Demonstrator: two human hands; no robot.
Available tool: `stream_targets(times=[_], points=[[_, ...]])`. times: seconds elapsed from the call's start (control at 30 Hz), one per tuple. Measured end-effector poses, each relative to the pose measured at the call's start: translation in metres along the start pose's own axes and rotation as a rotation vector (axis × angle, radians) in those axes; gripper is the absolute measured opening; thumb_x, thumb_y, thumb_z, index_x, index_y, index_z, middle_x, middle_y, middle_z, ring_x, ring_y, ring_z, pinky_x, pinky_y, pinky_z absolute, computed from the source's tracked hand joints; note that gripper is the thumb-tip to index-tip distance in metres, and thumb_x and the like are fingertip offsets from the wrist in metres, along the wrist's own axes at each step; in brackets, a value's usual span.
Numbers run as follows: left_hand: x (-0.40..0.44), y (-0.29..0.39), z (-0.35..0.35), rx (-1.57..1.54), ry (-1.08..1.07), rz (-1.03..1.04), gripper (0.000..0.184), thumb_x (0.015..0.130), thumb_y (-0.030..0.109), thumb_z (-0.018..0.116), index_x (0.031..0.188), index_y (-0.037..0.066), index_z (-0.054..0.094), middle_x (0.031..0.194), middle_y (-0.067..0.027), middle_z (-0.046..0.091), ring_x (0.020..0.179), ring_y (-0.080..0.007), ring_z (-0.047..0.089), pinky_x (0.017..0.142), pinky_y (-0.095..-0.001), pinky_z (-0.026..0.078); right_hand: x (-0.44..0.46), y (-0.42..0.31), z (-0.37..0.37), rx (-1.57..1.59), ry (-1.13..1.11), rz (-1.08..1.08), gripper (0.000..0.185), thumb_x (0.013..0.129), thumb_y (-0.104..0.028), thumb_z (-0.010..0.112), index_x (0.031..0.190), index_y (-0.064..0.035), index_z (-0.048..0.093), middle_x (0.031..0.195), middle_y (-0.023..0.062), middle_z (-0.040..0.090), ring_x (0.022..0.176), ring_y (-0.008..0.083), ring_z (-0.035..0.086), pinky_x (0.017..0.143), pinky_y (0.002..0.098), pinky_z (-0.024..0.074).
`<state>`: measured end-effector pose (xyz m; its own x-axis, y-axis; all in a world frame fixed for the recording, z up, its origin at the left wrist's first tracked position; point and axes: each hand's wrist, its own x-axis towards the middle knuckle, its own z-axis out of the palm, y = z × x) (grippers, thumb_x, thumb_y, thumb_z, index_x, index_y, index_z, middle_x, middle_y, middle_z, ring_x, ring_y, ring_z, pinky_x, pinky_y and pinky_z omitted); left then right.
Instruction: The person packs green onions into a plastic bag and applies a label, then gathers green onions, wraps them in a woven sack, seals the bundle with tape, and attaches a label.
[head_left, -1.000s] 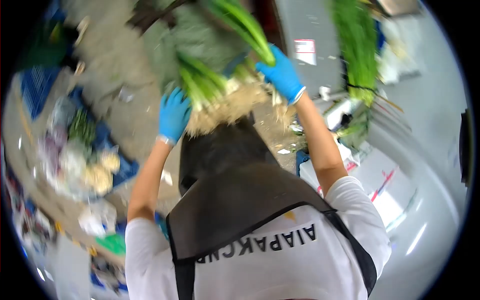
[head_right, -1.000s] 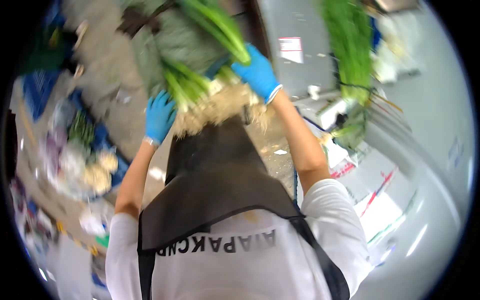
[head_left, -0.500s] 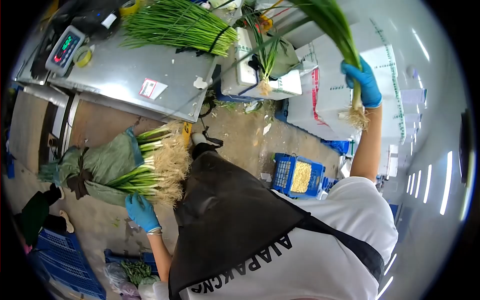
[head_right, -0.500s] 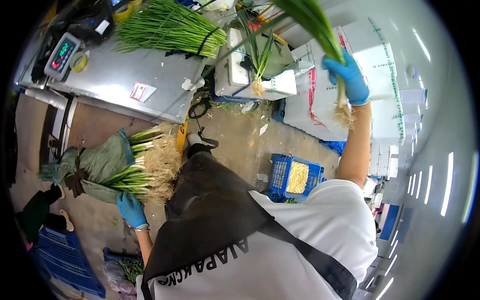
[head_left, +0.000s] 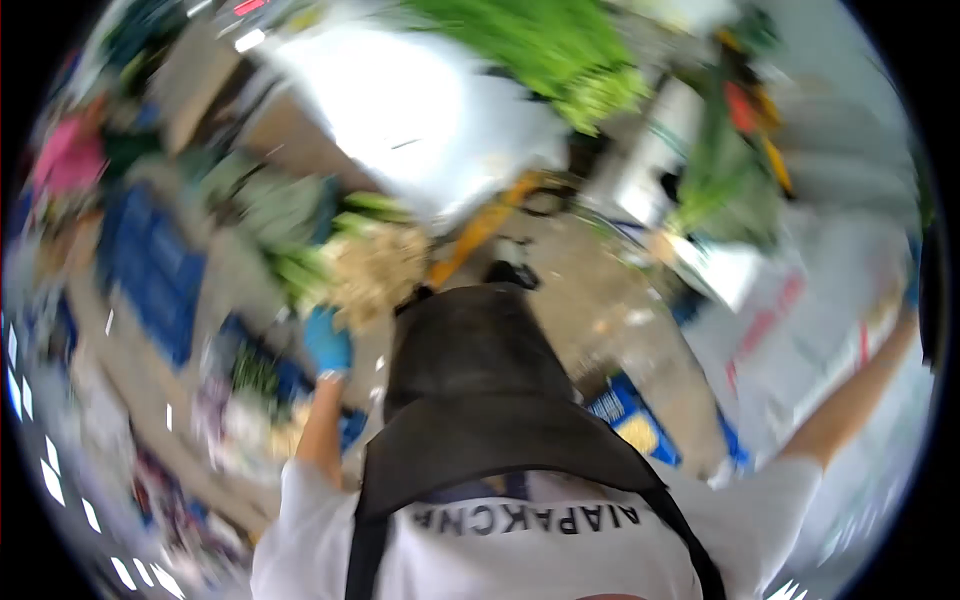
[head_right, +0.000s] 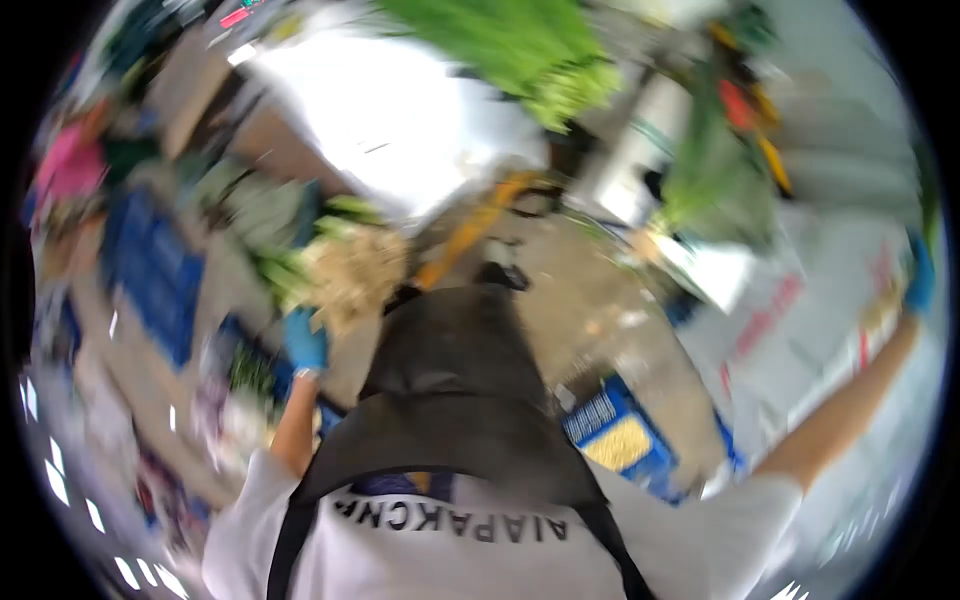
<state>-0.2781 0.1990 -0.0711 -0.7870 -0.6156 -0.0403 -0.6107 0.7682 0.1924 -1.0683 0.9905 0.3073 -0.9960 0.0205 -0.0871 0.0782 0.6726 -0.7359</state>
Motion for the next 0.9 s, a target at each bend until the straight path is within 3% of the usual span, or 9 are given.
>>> stream_targets(times=[0.07, 0.2, 0.33, 0.53, 0.57, 0.6, 0.67, 0.8, 0.9], points=[[-0.005, 0.028, -0.006, 0.043, 0.008, -0.122, 0.014, 0.079, 0.016, 0.061, 0.091, 0.01, 0.065, 0.098, -0.0171, 0.061, 0.094, -0.0347, 0.058, 0.084, -0.0443, 0.046, 0.046, 0.089, 0.03, 0.152, -0.024, 0.081, 0.051, 0.093, -0.029, 0.05, 0.135, 0.0012, 0.047, 0.137, 0.0128, 0.049, 0.122, 0.0229, 0.045, 0.102, 0.0368, 0.0368], [-0.044, 0.044, 0.019, -0.007, -0.003, -0.386, 0.02, 0.08, 0.025, 0.064, 0.094, 0.01, 0.068, 0.104, -0.0156, 0.062, 0.095, -0.034, 0.058, 0.084, -0.0425, 0.046, 0.033, 0.253, 0.203, 0.077, 0.158, 0.15, 0.028, 0.086, -0.027, 0.063, 0.094, -0.0007, 0.067, 0.078, 0.0017, 0.057, 0.069, 0.0156, 0.051, 0.064, 0.0337, 0.0434], [-0.077, 0.06, 0.012, -0.062, -0.14, -0.556, 0.022, 0.082, 0.027, 0.063, 0.096, 0.011, 0.069, 0.103, -0.0147, 0.063, 0.098, -0.0337, 0.057, 0.084, -0.042, 0.046, -0.042, 0.341, 0.398, 0.02, 0.176, 0.135, 0.044, 0.081, -0.033, 0.065, 0.109, 0.0013, 0.065, 0.094, 0.0089, 0.066, 0.076, 0.0213, 0.057, 0.069, 0.0398, 0.046], [-0.11, 0.049, 0.026, -0.247, -0.167, -0.712, 0.024, 0.082, 0.027, 0.062, 0.094, 0.008, 0.069, 0.098, -0.0177, 0.064, 0.096, -0.0348, 0.058, 0.086, -0.0414, 0.046, -0.11, 0.365, 0.488, -0.794, -0.571, 0.212, 0.035, 0.083, -0.035, 0.063, 0.103, -0.0062, 0.069, 0.079, 0.0135, 0.069, 0.069, 0.0296, 0.065, 0.057, 0.0432, 0.0492], [-0.117, 0.04, 0.036, -0.263, -0.18, -0.687, 0.026, 0.084, 0.029, 0.06, 0.096, 0.009, 0.07, 0.101, -0.0176, 0.065, 0.098, -0.0356, 0.058, 0.089, -0.0413, 0.046, -0.131, 0.366, 0.498, -0.76, -0.891, -0.112, 0.029, 0.084, -0.037, 0.062, 0.081, -0.0084, 0.069, 0.063, 0.0111, 0.063, 0.056, 0.0251, 0.062, 0.048, 0.0403, 0.0457], [-0.123, 0.036, 0.046, -0.287, -0.191, -0.69, 0.026, 0.083, 0.029, 0.06, 0.095, 0.008, 0.07, 0.099, -0.0181, 0.065, 0.096, -0.0357, 0.059, 0.087, -0.0415, 0.046, -0.194, 0.285, 0.518, -0.273, -0.772, 0.699, 0.033, 0.085, -0.036, 0.061, 0.064, -0.0099, 0.061, 0.057, 0.0072, 0.056, 0.045, 0.0212, 0.055, 0.042, 0.0368, 0.0414], [-0.125, 0.028, 0.062, -0.337, -0.195, -0.686, 0.026, 0.082, 0.028, 0.061, 0.094, 0.007, 0.07, 0.096, -0.0192, 0.065, 0.093, -0.036, 0.059, 0.085, -0.0418, 0.047, -0.261, 0.26, 0.569, -0.386, -1.167, 0.535, 0.027, 0.086, -0.034, 0.06, 0.072, -0.0109, 0.059, 0.059, 0.006, 0.058, 0.042, 0.0167, 0.052, 0.037, 0.0293, 0.0385], [-0.121, 0.02, 0.075, -0.593, -0.197, -0.827, 0.029, 0.084, 0.031, 0.059, 0.097, 0.007, 0.069, 0.098, -0.0181, 0.066, 0.094, -0.0354, 0.061, 0.086, -0.0403, 0.047, -0.41, 0.087, 0.672, -0.519, -1.56, 0.131, 0.038, 0.088, -0.032, 0.063, 0.105, 0.0018, 0.064, 0.085, 0.0093, 0.067, 0.069, 0.018, 0.064, 0.06, 0.0311, 0.0526], [-0.115, 0.008, 0.038, -0.78, 0.011, -0.869, 0.027, 0.087, 0.028, 0.057, 0.098, 0.007, 0.069, 0.096, -0.0162, 0.066, 0.092, -0.0315, 0.064, 0.084, -0.0364, 0.048, -0.487, -0.068, 0.755, -0.503, -1.827, -0.157, 0.038, 0.086, -0.038, 0.061, 0.085, -0.0003, 0.066, 0.077, 0.0104, 0.066, 0.065, 0.0178, 0.063, 0.062, 0.0324, 0.0492]])
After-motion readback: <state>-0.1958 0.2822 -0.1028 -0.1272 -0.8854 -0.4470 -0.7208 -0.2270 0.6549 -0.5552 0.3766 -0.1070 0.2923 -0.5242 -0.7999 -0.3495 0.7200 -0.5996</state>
